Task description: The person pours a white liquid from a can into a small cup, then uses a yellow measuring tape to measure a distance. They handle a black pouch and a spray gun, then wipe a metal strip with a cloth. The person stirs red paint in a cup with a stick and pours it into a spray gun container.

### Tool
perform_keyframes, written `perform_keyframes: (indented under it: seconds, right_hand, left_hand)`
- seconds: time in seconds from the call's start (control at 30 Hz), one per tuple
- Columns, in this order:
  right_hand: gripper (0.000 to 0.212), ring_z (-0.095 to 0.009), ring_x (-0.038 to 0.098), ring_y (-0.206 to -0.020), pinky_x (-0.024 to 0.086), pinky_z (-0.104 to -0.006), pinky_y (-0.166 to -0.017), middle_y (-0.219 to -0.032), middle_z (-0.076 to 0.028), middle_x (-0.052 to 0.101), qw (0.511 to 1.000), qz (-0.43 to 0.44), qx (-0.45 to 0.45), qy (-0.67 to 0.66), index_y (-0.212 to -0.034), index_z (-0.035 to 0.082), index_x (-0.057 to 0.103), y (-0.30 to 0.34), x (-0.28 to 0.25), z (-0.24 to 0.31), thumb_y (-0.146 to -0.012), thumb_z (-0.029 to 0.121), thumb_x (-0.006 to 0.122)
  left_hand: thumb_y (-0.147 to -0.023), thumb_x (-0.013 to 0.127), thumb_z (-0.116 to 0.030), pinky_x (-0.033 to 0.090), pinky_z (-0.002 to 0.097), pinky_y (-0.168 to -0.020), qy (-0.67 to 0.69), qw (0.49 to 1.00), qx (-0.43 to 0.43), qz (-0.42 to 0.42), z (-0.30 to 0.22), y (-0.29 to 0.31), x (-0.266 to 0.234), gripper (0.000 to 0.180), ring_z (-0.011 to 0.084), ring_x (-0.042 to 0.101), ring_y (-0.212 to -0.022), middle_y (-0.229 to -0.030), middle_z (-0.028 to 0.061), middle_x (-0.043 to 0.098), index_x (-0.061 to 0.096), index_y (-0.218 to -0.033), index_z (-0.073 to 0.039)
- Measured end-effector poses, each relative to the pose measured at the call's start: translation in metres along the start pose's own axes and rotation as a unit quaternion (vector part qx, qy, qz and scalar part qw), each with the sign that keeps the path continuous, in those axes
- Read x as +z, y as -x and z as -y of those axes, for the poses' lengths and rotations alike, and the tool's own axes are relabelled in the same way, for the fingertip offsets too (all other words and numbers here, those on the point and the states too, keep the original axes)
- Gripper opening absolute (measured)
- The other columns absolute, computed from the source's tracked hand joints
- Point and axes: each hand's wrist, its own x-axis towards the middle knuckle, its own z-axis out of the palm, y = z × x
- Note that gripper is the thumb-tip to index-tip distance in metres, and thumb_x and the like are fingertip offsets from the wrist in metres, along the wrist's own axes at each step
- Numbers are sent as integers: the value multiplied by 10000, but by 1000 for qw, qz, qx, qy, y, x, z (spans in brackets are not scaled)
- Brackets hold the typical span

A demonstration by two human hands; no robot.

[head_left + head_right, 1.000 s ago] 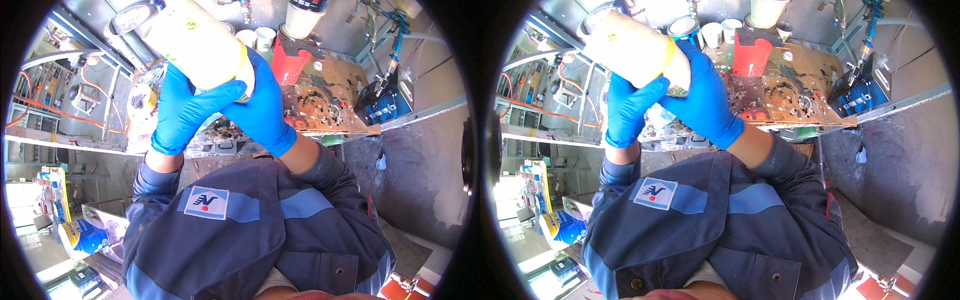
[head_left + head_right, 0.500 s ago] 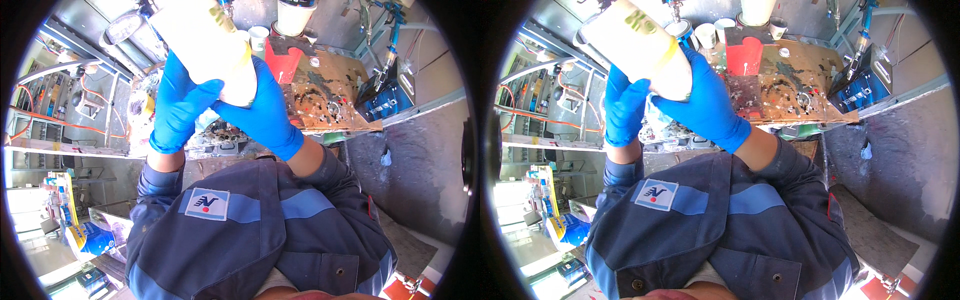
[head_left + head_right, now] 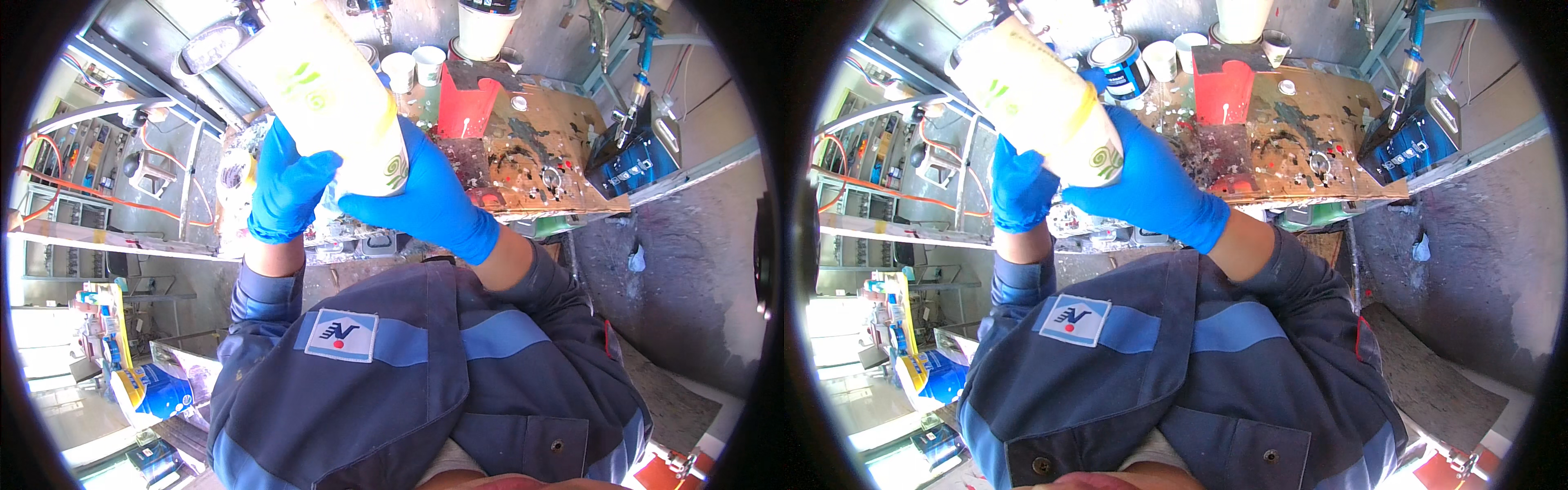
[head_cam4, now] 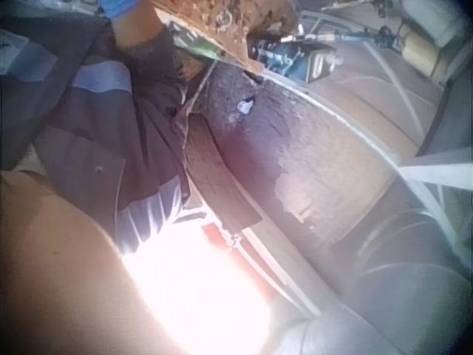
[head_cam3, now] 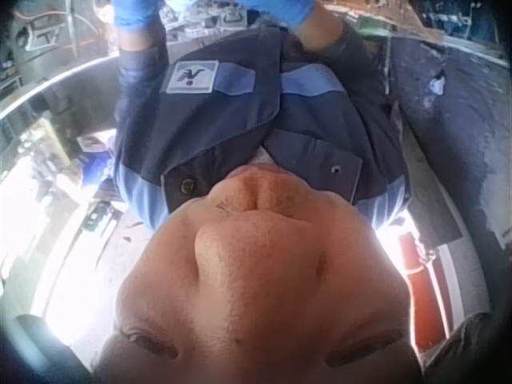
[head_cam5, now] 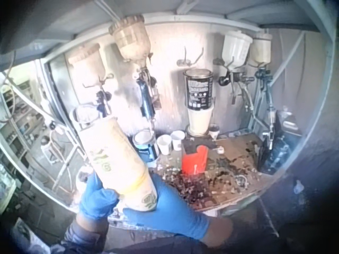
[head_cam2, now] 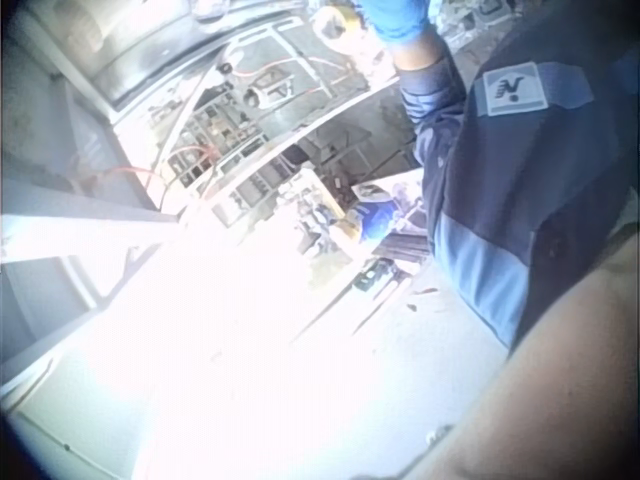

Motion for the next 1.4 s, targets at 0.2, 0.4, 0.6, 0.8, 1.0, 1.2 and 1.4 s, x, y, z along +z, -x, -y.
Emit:
perform_keyframes:
  seconds: [0.2,0.4,0.6,0.8,1.0,1.2,1.4]
  right_hand:
    - [813,-314,599,-1157,490,-409,-950,-1210,-225,603,940,-130,-99,299,-1360,-15,412,4,-1,1,-706,191,850]
    - [805,-252,572,-1184,472,-386,-980,-1282,-179,580,988,-7,-2,153,-1377,0,420,9,-8,6,-717,176,846]
    - [771,-213,556,-1192,465,-356,-993,-1290,-129,581,996,68,16,-50,-1368,21,449,8,-7,4,-720,148,847]
    - [743,-288,616,-1125,501,-385,-926,-1217,-211,603,962,-96,-51,251,-1334,-17,449,9,-6,3,-731,182,836]
    - [742,-285,625,-1107,504,-381,-920,-1205,-209,611,951,-90,-81,283,-1324,-18,452,11,-7,2,-722,178,840]
    - [776,-221,596,-1140,495,-364,-942,-1229,-166,607,994,35,-34,94,-1343,-6,440,12,-7,1,-713,177,855]
    - [781,-241,591,-1150,488,-369,-955,-1251,-168,588,992,-11,-52,115,-1366,-1,422,13,-1,-1,-726,152,842]
  left_hand:
    - [-814,698,-29,462,349,-972,-137,989,8,-46,-13,14,36,557,214,590,-1128,-1255,119,606,504,-1334,14]
    - [-688,804,-122,513,360,-927,-89,994,31,-62,-10,14,26,651,242,646,-1068,-1178,156,653,554,-1267,41]
    - [-709,773,-150,468,359,-989,-34,999,36,-5,2,9,12,726,240,595,-1155,-1267,159,603,476,-1345,33]
    - [-754,779,-39,468,362,-991,-65,993,7,-96,-2,20,35,631,223,596,-1127,-1236,136,610,496,-1315,19]
    - [-734,792,-80,497,346,-945,-117,987,30,-107,-4,24,33,644,222,616,-1089,-1212,142,618,496,-1295,28]
    - [-740,697,-89,475,363,-976,-27,995,38,-93,12,30,3,685,242,581,-1154,-1283,152,575,435,-1361,36]
    - [-785,661,-60,453,358,-1000,19,995,45,-91,17,26,1,639,234,553,-1190,-1317,157,557,430,-1375,22]
